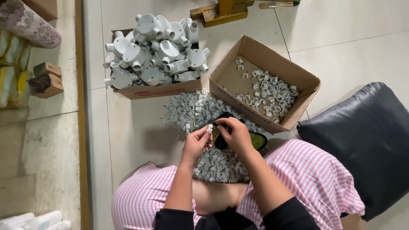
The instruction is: The person sits on the floor and assembles small white plastic components by hand. They pick up individual pieces from a pile and fit them together, occasionally using a small green tool to assist with the assembly process.
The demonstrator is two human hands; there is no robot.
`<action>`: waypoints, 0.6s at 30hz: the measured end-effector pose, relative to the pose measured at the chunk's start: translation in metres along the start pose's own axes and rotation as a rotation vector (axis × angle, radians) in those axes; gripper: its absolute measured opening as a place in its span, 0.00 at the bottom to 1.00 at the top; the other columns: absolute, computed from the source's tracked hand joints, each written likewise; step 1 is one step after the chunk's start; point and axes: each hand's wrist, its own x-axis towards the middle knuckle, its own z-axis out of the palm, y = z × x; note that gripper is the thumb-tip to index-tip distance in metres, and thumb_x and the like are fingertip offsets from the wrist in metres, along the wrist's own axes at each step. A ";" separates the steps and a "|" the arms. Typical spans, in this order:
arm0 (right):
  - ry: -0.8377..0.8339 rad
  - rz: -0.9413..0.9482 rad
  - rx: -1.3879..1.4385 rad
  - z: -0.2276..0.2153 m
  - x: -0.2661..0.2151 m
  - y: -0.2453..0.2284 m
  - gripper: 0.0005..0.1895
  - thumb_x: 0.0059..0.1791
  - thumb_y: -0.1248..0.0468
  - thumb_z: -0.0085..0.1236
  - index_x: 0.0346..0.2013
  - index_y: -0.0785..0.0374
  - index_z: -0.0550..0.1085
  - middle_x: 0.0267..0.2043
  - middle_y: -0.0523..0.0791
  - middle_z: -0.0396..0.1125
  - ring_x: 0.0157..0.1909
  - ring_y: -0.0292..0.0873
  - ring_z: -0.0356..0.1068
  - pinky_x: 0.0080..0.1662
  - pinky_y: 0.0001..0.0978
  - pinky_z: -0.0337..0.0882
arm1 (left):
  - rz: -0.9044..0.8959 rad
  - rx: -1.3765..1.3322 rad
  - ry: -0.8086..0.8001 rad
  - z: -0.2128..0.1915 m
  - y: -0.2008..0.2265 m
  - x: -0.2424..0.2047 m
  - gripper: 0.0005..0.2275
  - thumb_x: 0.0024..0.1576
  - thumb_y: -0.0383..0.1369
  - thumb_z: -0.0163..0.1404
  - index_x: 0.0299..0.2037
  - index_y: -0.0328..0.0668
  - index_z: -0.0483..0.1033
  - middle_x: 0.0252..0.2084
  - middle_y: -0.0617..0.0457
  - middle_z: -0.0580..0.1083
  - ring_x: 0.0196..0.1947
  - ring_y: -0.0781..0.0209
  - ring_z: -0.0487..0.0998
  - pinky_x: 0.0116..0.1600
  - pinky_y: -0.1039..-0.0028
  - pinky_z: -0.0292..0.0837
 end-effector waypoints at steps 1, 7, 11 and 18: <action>-0.004 -0.003 -0.002 -0.003 -0.003 -0.011 0.08 0.42 0.65 0.51 0.35 0.53 0.71 0.23 0.40 0.62 0.26 0.39 0.65 0.31 0.28 0.66 | 0.002 -0.003 0.004 -0.002 -0.005 0.001 0.12 0.52 0.25 0.43 0.45 0.27 0.67 0.16 0.47 0.67 0.12 0.65 0.67 0.13 0.83 0.63; -0.296 0.024 0.042 -0.009 -0.005 -0.025 0.20 0.41 0.72 0.48 0.47 0.55 0.68 0.36 0.49 0.68 0.31 0.49 0.68 0.34 0.36 0.67 | -0.016 0.099 -0.044 -0.003 0.002 0.000 0.08 0.47 0.23 0.49 0.37 0.34 0.75 0.10 0.54 0.64 0.10 0.76 0.57 0.13 0.87 0.51; -0.073 0.052 0.337 -0.016 0.001 -0.014 0.13 0.40 0.71 0.52 0.39 0.60 0.72 0.35 0.46 0.68 0.33 0.39 0.65 0.38 0.31 0.66 | -0.043 -0.087 -0.051 0.010 0.037 -0.011 0.14 0.51 0.31 0.45 0.45 0.31 0.70 0.14 0.52 0.64 0.11 0.74 0.57 0.16 0.89 0.50; 0.772 0.585 1.225 -0.022 0.017 0.073 0.21 0.43 0.65 0.51 0.50 0.60 0.63 0.32 0.45 0.65 0.26 0.39 0.67 0.26 0.24 0.68 | 0.079 1.304 0.096 -0.021 -0.014 -0.001 0.15 0.45 0.40 0.50 0.43 0.51 0.71 0.36 0.51 0.69 0.37 0.50 0.71 0.39 0.64 0.69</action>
